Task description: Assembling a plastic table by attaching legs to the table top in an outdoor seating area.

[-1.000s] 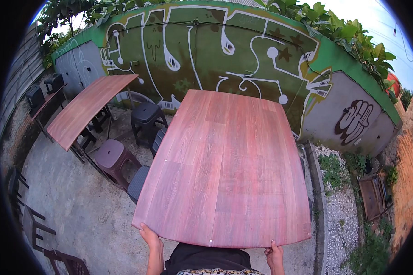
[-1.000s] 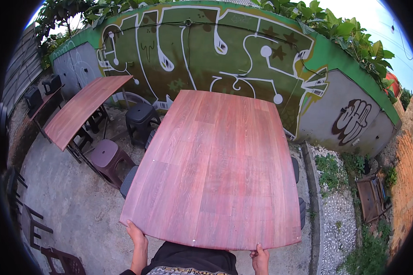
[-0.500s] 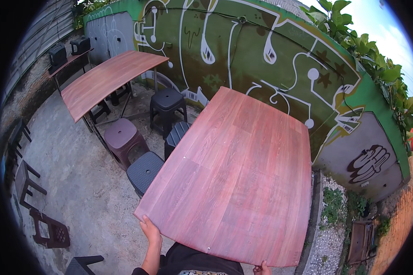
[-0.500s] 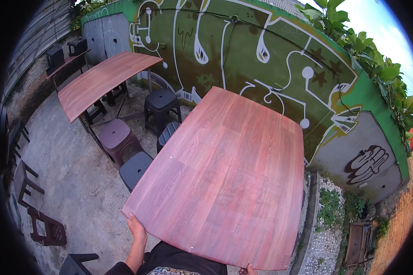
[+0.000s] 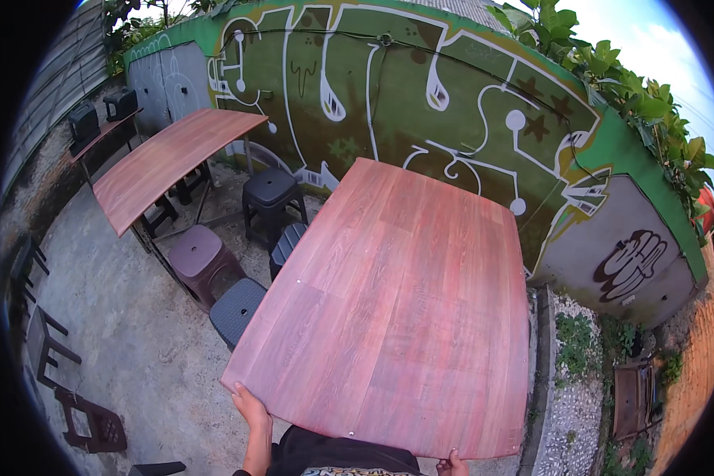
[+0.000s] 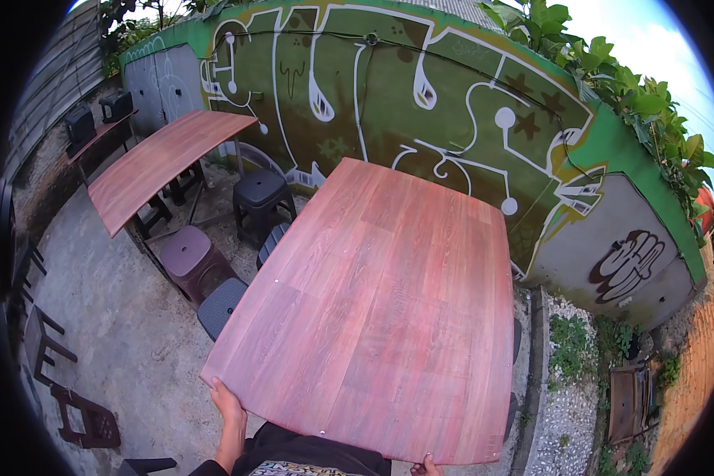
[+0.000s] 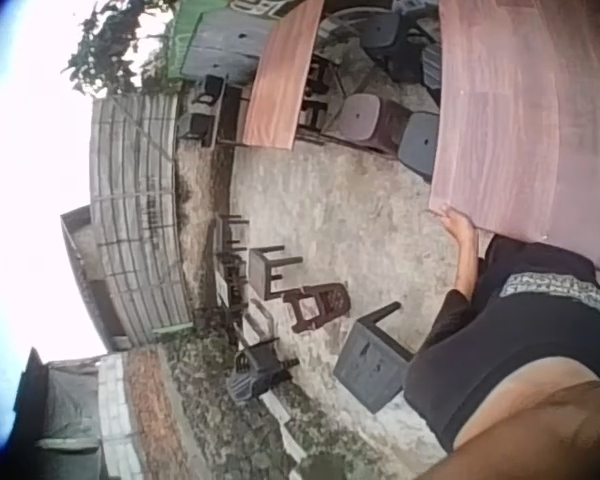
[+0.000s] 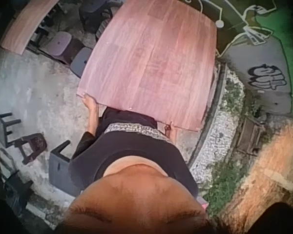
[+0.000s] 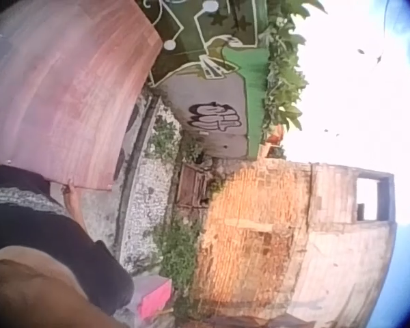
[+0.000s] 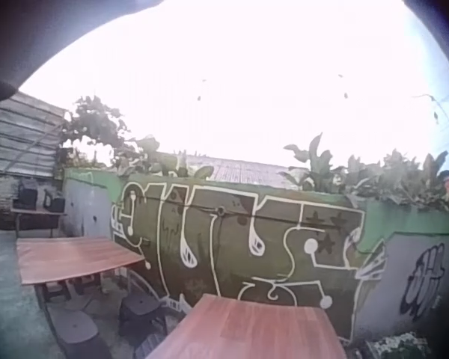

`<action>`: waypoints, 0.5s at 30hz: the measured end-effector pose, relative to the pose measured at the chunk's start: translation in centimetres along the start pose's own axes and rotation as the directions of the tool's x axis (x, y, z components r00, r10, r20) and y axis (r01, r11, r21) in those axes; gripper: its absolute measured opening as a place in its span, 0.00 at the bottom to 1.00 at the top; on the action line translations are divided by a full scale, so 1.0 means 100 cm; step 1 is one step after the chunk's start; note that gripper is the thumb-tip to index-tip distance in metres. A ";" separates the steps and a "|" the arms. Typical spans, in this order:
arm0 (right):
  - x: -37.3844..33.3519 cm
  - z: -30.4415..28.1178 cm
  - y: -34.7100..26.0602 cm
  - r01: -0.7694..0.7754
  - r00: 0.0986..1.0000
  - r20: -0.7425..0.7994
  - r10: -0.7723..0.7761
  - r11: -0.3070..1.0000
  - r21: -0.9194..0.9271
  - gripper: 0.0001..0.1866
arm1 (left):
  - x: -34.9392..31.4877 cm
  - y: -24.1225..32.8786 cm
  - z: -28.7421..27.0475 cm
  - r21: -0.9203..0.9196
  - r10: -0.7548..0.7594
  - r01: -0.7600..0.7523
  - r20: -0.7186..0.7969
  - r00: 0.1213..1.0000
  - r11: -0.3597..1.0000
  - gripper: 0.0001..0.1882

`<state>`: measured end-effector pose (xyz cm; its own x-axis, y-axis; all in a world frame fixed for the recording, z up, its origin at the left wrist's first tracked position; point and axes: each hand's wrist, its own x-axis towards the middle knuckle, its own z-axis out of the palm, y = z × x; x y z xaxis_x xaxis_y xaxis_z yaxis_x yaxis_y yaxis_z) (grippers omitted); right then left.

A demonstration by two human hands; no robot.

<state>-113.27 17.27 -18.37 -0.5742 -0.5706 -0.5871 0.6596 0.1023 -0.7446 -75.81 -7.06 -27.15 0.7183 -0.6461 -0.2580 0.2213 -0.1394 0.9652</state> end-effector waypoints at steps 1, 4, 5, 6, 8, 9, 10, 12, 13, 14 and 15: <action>0.011 -0.005 0.007 -0.024 0.999 -0.027 0.024 1.000 -0.008 0.13 | -0.002 0.003 0.005 -0.010 -0.001 0.000 -0.002 1.000 1.000 0.25; 0.020 -0.013 0.012 -0.051 0.999 -0.019 0.050 0.999 -0.016 0.15 | -0.007 0.009 -0.004 -0.117 -0.035 0.036 0.018 0.999 0.992 0.25; 0.027 -0.019 0.017 -0.062 0.998 -0.007 0.063 0.998 0.019 0.15 | -0.005 0.007 -0.007 -0.098 -0.028 0.036 0.083 0.996 0.995 0.26; 0.034 -0.022 0.019 -0.075 0.997 0.011 0.074 0.996 0.052 0.16 | -0.005 0.006 -0.010 -0.083 -0.020 0.033 0.144 0.989 0.996 0.27; 0.045 -0.024 0.016 -0.122 0.992 0.046 0.117 0.983 0.136 0.16 | -0.005 0.015 -0.002 -0.331 -0.098 0.177 0.242 0.965 0.927 0.29; 0.041 -0.030 0.019 -0.170 0.985 0.066 0.160 0.963 0.208 0.15 | -0.009 0.018 -0.004 -0.524 -0.165 0.346 0.361 0.918 0.779 0.31; 0.036 -0.018 0.011 -0.129 0.991 0.069 0.111 0.920 0.370 0.15 | -0.016 0.024 -0.007 -0.518 -0.165 0.346 0.364 0.917 0.782 0.31; 0.044 -0.023 0.013 -0.083 0.997 0.049 0.067 0.846 0.526 0.15 | -0.025 0.026 -0.009 -0.681 -0.161 0.569 0.567 0.808 0.460 0.32; 0.067 -0.038 0.018 0.053 0.998 -0.066 -0.023 0.867 0.495 0.15 | -0.021 0.006 -0.012 -0.681 -0.157 0.568 0.568 0.808 0.462 0.32; 0.098 -0.043 0.024 0.174 0.980 -0.163 -0.111 0.876 0.449 0.15 | -0.004 -0.030 -0.018 -0.647 -0.171 0.564 0.566 0.806 0.513 0.32; 0.132 -0.048 0.034 0.289 0.947 -0.252 -0.200 0.874 0.392 0.15 | 0.011 -0.063 -0.024 -0.613 -0.185 0.556 0.561 0.807 0.562 0.31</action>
<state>-120.90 13.99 -30.12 -0.7977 -0.3557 -0.4870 0.6006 -0.3948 -0.6953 -74.84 -5.10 -33.58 0.1680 -0.9166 -0.3628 0.9278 0.0227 0.3724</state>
